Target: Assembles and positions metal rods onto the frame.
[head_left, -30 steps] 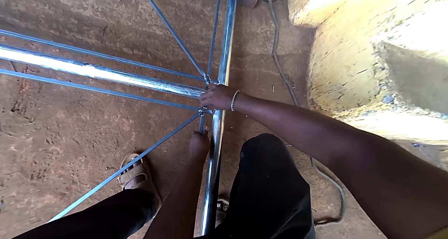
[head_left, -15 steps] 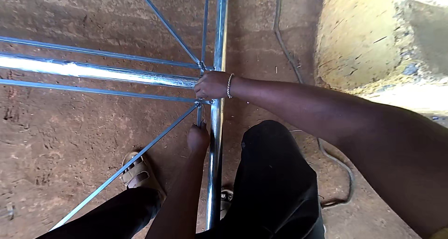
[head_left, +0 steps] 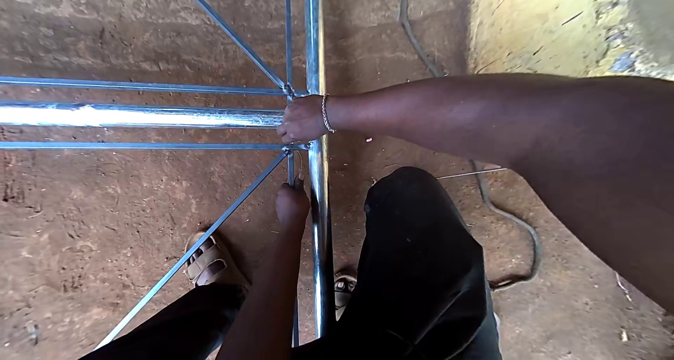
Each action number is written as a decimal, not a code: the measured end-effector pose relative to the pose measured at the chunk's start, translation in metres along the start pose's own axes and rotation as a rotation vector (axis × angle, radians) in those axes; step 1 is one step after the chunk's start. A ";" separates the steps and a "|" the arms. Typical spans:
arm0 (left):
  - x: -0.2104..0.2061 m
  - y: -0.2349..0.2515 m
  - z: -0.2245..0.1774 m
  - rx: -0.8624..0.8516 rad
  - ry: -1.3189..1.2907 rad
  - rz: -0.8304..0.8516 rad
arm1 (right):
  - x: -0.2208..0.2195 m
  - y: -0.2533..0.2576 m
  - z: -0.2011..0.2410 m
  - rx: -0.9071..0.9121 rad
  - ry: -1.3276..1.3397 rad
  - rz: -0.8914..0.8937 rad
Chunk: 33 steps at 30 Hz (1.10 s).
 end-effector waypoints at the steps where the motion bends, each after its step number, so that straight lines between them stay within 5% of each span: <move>1: 0.000 0.000 -0.001 -0.002 0.008 0.000 | -0.001 0.001 0.000 0.006 -0.003 -0.002; 8: 0.000 -0.003 -0.001 0.009 -0.001 -0.028 | 0.005 -0.004 -0.007 -0.185 0.133 -0.027; 18: -0.001 -0.003 -0.001 0.019 0.041 -0.030 | 0.008 -0.099 -0.012 -0.444 0.395 -0.885; 24: 0.000 -0.004 -0.003 0.047 0.085 -0.011 | -0.018 -0.136 -0.012 -0.800 0.836 -1.127; 29: 0.001 -0.006 -0.005 0.080 0.115 -0.011 | -0.138 -0.150 -0.048 -1.263 1.283 -0.844; 33: -0.001 -0.004 -0.005 0.101 0.125 -0.022 | -0.206 -0.176 -0.097 -1.423 1.439 -0.724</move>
Point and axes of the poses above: each hand's wrist, its own y-axis towards the middle knuckle, its own x-axis out of the back of the hand, z = x × y, the point moved 10 cm from there along y, towards the middle knuckle, and after that the axes turned 7 degrees about z, right-handed, at the moved point
